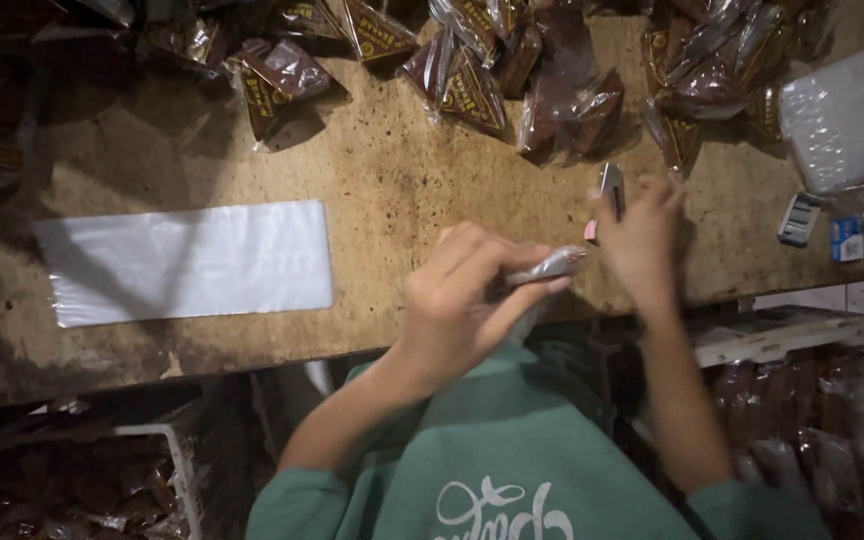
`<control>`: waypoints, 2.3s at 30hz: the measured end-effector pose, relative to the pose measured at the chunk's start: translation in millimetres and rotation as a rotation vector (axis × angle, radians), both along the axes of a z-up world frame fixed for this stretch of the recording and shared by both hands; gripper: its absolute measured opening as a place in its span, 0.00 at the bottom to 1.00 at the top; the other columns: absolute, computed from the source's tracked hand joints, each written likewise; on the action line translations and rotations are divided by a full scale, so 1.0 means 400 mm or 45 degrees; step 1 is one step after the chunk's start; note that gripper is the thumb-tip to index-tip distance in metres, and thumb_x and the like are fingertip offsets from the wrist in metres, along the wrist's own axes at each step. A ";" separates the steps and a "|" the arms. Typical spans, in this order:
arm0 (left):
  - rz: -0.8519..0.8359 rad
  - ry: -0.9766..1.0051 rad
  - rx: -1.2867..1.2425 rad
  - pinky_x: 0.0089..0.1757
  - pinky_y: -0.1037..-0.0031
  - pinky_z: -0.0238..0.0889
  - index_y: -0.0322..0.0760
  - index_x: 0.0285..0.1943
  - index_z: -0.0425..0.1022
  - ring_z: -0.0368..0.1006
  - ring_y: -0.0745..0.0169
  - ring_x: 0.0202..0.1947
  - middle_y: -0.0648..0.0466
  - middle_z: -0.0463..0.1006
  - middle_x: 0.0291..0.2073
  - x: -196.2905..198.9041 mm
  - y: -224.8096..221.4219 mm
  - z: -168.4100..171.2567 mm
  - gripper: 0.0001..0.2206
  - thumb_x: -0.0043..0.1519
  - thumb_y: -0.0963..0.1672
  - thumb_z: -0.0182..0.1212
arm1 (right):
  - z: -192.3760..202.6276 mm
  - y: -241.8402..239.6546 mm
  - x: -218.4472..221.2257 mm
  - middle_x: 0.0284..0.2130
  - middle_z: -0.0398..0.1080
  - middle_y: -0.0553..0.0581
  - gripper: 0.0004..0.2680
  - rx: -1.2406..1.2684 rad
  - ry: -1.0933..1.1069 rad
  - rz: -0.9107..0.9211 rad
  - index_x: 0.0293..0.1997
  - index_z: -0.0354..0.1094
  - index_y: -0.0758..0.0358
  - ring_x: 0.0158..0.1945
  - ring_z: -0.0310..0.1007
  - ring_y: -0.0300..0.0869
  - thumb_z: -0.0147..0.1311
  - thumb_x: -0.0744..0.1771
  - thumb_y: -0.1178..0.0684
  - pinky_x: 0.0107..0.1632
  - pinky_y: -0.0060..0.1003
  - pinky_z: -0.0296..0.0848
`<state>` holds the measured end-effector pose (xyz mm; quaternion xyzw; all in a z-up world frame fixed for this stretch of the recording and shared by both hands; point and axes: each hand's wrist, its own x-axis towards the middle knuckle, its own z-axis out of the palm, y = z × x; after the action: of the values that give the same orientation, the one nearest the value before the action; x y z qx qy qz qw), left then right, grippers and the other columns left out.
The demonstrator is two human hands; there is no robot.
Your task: Packaging individually wrapped triangular food items into larger plastic bags and stapling them shut at a high speed.
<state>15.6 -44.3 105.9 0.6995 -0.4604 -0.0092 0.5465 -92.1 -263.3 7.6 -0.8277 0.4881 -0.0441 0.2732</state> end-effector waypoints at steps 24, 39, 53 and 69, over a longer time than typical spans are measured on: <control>0.174 0.313 -0.304 0.43 0.71 0.74 0.29 0.39 0.75 0.80 0.55 0.37 0.45 0.81 0.34 -0.061 -0.024 0.025 0.05 0.60 0.37 0.68 | 0.224 0.229 0.126 0.20 0.65 0.54 0.23 0.038 -1.863 0.561 0.32 0.57 0.59 0.24 0.70 0.45 0.42 0.70 0.26 0.31 0.36 0.71; -0.014 0.204 -0.360 0.53 0.65 0.78 0.22 0.44 0.77 0.81 0.46 0.46 0.38 0.81 0.41 -0.076 -0.029 0.000 0.08 0.59 0.35 0.70 | 0.186 0.193 0.083 0.16 0.62 0.46 0.26 0.121 -1.847 0.407 0.26 0.60 0.52 0.20 0.67 0.38 0.24 0.66 0.21 0.57 0.31 0.70; 0.117 -0.163 0.974 0.49 0.48 0.62 0.51 0.76 0.60 0.71 0.34 0.51 0.39 0.72 0.54 0.002 -0.033 -0.257 0.45 0.45 0.49 0.78 | -0.134 -0.090 -0.004 0.46 0.70 0.71 0.14 -0.020 -0.871 -0.234 0.55 0.63 0.73 0.51 0.72 0.56 0.47 0.75 0.46 0.56 0.48 0.69; -0.072 0.455 0.459 0.61 0.38 0.50 0.34 0.78 0.49 0.57 0.27 0.68 0.31 0.62 0.65 0.023 -0.031 -0.117 0.42 0.59 0.49 0.71 | 0.027 0.054 0.108 0.47 0.67 0.55 0.19 0.429 -0.988 -0.040 0.57 0.66 0.58 0.53 0.67 0.42 0.71 0.63 0.55 0.61 0.38 0.69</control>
<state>24.6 -56.9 59.2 0.7597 -0.3670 -0.2299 0.4851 -49.0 -241.6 18.5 -0.6859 0.3621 -0.2761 0.5676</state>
